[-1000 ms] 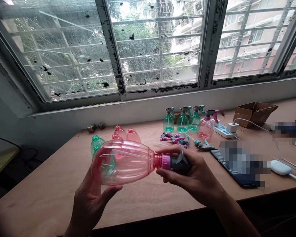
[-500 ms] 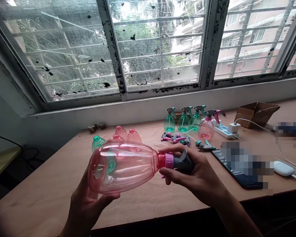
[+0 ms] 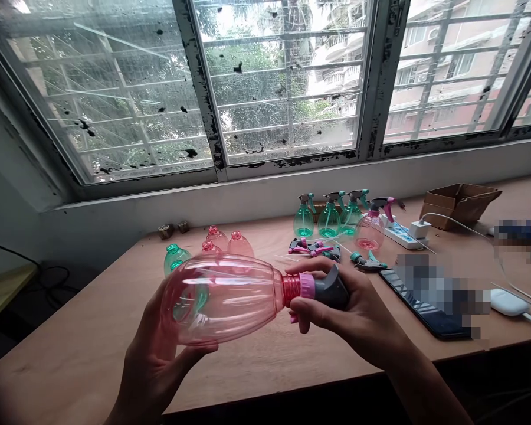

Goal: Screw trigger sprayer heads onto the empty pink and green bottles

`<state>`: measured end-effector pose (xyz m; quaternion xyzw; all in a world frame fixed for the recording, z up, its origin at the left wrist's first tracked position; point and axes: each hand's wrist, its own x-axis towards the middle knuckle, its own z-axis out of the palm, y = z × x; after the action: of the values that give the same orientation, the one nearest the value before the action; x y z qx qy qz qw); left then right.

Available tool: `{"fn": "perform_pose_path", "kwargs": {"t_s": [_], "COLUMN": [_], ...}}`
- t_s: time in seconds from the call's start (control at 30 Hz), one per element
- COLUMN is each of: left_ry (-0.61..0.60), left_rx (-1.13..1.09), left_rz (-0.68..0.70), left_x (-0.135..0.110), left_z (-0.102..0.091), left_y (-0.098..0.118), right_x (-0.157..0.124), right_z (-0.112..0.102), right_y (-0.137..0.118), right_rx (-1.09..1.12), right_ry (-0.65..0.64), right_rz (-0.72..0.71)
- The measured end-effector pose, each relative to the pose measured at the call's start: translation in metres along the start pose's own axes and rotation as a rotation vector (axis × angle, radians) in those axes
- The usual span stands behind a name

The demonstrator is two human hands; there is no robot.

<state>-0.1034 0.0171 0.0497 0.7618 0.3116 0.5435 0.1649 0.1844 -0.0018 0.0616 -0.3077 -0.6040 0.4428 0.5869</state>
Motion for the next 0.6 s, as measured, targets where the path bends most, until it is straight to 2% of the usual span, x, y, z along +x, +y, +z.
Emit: {"fn": "perform_pose_path", "kwargs": {"t_s": [0.13,0.27,0.33,0.6], "left_ry": [0.041,-0.034,-0.037,-0.011], "left_rx": [0.021,-0.075,-0.121,-0.062], "left_rz": [-0.017,-0.113,-0.144,-0.098], "left_x": [-0.003,-0.007,-0.009,-0.009], "left_z": [0.003,0.004,0.003,0.000], "left_y": [0.000,-0.003,-0.005,-0.004], "right_x": [0.000,-0.004,-0.006,-0.005], "right_z": [0.003,0.007,0.008,0.009], "right_y": [0.000,-0.001,-0.002,-0.005], "right_rx": [0.009,-0.050,-0.084,-0.021], "right_ry": [0.026,0.089,0.073,0.093], "right_rz": [-0.001,-0.036,-0.062,-0.022]}}
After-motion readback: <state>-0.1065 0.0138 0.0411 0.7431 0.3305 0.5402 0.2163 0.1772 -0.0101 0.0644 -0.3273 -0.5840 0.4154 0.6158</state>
